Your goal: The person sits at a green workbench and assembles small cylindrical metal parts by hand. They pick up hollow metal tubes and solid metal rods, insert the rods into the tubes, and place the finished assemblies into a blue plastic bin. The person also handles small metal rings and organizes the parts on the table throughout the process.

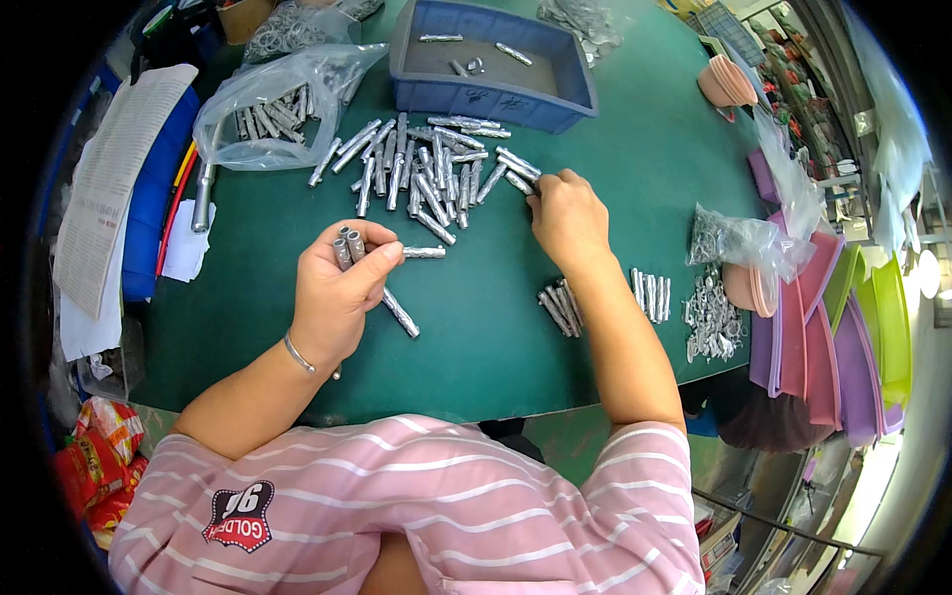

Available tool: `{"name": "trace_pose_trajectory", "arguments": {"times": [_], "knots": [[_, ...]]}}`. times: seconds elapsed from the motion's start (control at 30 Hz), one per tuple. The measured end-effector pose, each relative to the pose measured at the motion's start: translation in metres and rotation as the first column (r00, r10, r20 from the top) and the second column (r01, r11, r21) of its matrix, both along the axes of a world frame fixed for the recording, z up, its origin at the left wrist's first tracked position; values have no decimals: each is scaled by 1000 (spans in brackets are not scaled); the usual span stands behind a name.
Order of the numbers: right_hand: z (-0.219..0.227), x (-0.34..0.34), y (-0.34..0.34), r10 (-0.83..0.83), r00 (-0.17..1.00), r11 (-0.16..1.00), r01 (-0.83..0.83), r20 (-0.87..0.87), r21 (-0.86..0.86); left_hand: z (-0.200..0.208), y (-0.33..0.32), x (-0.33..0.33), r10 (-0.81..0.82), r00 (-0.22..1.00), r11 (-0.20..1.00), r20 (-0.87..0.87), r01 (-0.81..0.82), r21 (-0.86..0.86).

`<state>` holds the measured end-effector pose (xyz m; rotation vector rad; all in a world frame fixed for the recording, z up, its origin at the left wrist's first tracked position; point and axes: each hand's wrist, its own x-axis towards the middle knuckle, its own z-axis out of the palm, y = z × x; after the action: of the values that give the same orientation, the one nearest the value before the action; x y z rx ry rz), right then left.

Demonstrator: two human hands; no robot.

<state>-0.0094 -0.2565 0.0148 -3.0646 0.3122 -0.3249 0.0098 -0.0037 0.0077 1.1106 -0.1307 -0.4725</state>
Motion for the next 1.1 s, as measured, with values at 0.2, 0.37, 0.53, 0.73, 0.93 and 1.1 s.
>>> {"name": "trace_pose_trajectory", "arguments": {"times": [0.2,0.37,0.53,0.73,0.93,1.1], "knots": [[7,-15,8,51,992,843,-105,116,528,1,-1,-3,-24,1000,1000,7,24,-3],[21,-36,66,218,910,624,-408,353,667,7,5,-6,-45,971,996,237,27,81],[13,-43,88,235,865,558,-494,444,667,6,4,-7,-30,808,999,589,0,52],[4,-39,85,57,942,322,-331,330,887,3,4,-4,-32,745,996,667,-35,86],[4,-39,81,137,990,-215,-12,42,977,2,3,-5,-55,760,993,647,-24,113],[7,-40,89,-99,918,-104,-393,384,914,-1,1,-9,-183,826,961,533,36,273]]}}
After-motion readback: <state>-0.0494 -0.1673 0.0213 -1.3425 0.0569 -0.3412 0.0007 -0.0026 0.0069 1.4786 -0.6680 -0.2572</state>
